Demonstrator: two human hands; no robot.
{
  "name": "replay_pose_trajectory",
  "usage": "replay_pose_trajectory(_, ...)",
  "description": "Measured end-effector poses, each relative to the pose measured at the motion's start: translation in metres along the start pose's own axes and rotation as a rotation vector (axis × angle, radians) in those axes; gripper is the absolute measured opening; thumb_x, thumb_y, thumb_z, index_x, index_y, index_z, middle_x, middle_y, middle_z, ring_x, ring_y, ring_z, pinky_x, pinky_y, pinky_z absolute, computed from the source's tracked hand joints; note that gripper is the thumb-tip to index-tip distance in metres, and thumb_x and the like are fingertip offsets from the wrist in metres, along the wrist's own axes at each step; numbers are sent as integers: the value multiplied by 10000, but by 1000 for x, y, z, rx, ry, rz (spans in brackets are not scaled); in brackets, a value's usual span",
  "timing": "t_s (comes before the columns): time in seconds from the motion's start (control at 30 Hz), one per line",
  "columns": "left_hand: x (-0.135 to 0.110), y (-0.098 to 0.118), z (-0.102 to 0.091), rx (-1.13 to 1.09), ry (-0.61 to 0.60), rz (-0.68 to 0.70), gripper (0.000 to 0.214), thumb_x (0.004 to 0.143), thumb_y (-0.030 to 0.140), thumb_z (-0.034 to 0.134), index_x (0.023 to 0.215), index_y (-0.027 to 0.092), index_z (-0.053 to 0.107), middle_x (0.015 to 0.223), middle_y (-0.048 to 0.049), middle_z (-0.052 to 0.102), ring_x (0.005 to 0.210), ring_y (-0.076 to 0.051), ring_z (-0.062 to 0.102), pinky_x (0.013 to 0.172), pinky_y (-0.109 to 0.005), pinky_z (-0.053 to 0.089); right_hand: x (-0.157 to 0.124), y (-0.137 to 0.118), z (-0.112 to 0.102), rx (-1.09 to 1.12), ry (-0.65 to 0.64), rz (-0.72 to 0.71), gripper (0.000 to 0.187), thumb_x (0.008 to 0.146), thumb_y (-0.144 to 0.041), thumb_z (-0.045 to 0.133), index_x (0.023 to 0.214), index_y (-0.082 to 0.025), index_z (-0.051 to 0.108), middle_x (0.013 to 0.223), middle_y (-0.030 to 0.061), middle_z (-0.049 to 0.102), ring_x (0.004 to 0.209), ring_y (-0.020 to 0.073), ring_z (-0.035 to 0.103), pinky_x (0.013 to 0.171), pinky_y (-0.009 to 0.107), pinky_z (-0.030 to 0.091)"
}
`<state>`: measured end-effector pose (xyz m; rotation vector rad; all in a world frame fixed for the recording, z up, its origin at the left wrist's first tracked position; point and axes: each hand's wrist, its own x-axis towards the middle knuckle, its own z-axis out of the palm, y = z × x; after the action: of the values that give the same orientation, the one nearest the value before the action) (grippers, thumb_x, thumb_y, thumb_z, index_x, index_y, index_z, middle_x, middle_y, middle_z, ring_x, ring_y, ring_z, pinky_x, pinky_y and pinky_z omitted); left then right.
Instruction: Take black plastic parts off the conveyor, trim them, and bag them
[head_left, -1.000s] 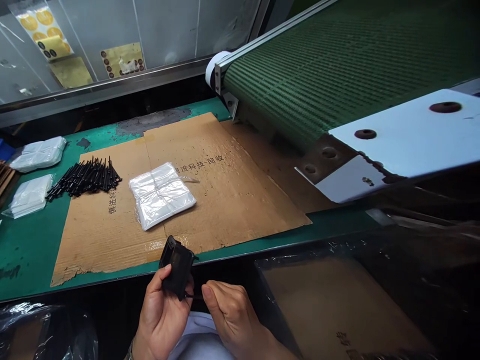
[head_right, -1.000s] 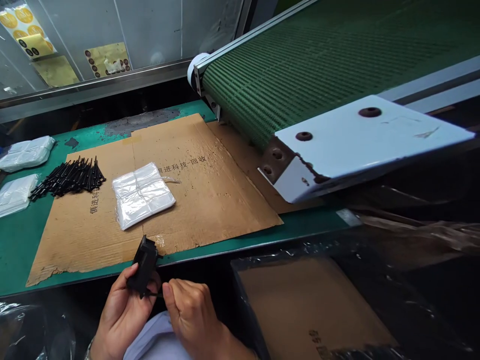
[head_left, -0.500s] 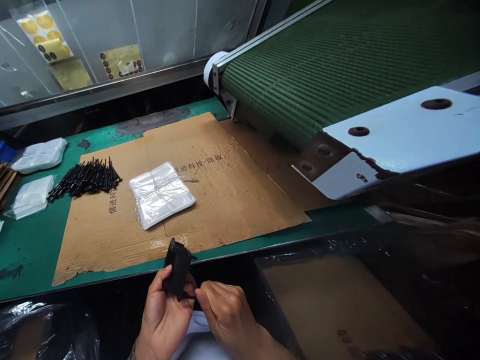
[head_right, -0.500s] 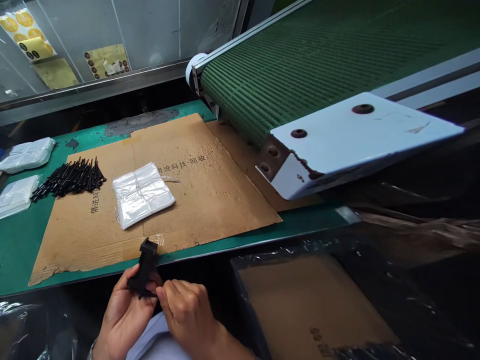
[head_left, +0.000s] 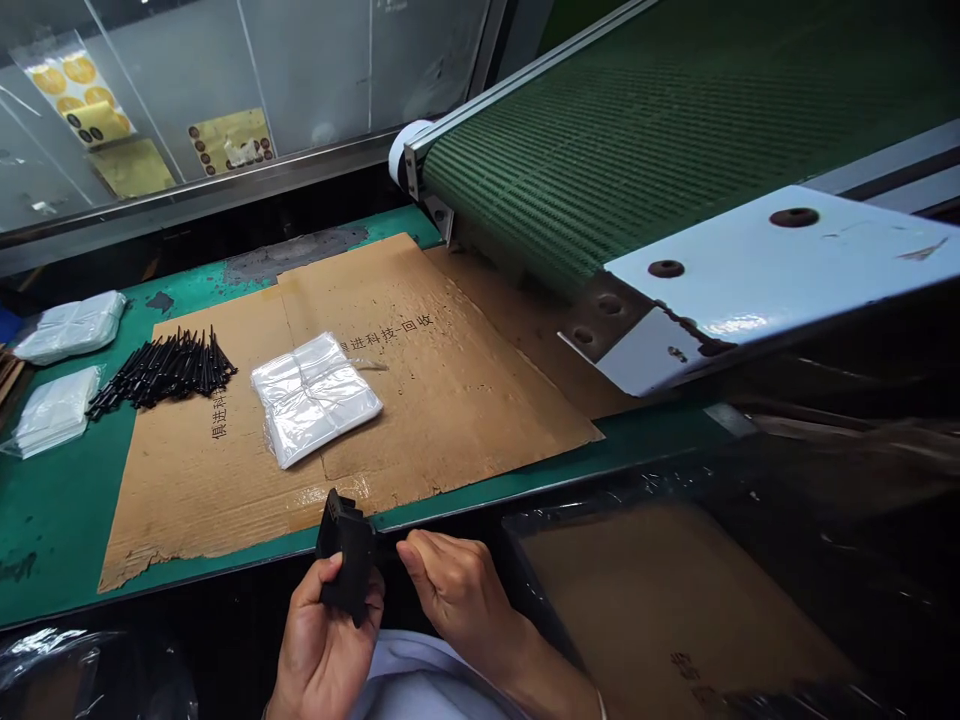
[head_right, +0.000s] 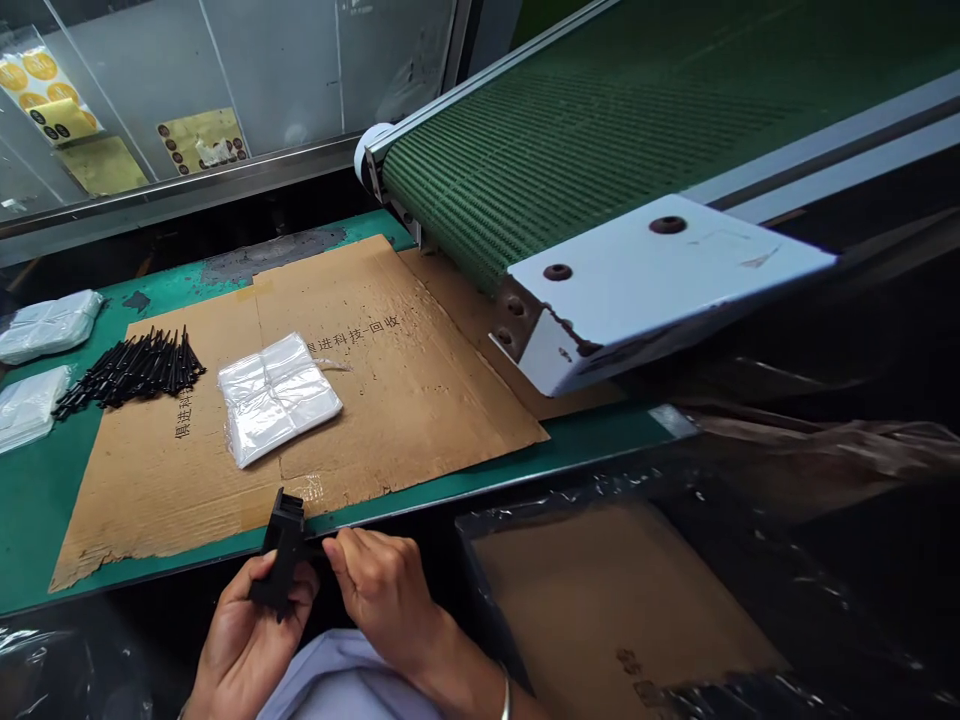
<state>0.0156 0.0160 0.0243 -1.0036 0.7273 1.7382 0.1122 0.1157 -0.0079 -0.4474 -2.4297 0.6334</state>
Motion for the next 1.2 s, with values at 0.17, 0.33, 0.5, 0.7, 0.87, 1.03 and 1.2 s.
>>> replay_pose_trajectory(0.17,-1,1,-7,189,-29,-106,197,782,35,399,664,96,545,591,-62,575,513,-127,558,463,-213,464,9,13,-5,17,-19,90,459,972,-258,236,558,-189,422,454,-27,436,400,84,373,453,239,236)
replay_pose_trajectory(0.33,5,4,-8,304,-97,-86,147,712,21,459,672,70,592,562,-80,611,478,-144,562,450,-228,462,10,8,-17,126,-90,-8,479,978,-284,217,558,-184,423,477,-33,425,414,81,349,459,227,252)
replay_pose_trajectory(0.5,9,4,-7,291,-116,20,178,669,-9,509,543,99,574,535,-52,600,476,-124,548,476,-218,470,7,-2,-20,71,-81,-162,518,985,-290,181,561,-168,452,476,-27,422,417,88,350,457,251,236)
replay_pose_trajectory(0.7,9,1,-7,289,-142,30,180,621,-35,515,565,119,592,516,-27,587,475,-111,532,522,-228,486,10,-4,-20,6,-80,-240,503,980,-253,217,555,-163,469,470,-22,447,422,96,377,455,275,210)
replay_pose_trajectory(0.87,18,4,-16,321,-108,-53,158,639,37,510,520,138,532,435,8,507,386,-102,477,412,-217,437,6,-2,-22,-1,-135,-278,517,982,-262,192,556,-166,469,465,-17,457,419,97,384,453,277,199)
replay_pose_trajectory(1.03,22,7,-17,317,-145,-71,152,653,81,530,513,141,515,436,20,457,396,-86,436,383,-182,392,-7,-5,-19,20,-218,-307,522,983,-296,190,552,-171,458,464,-14,461,429,100,398,455,279,194)
replay_pose_trajectory(1.2,21,6,-16,316,-255,12,106,586,70,624,526,131,561,483,4,509,441,-89,466,403,-175,405,-6,-4,-21,134,-106,-198,552,989,-317,119,568,-169,444,477,-20,456,423,85,378,460,260,228)
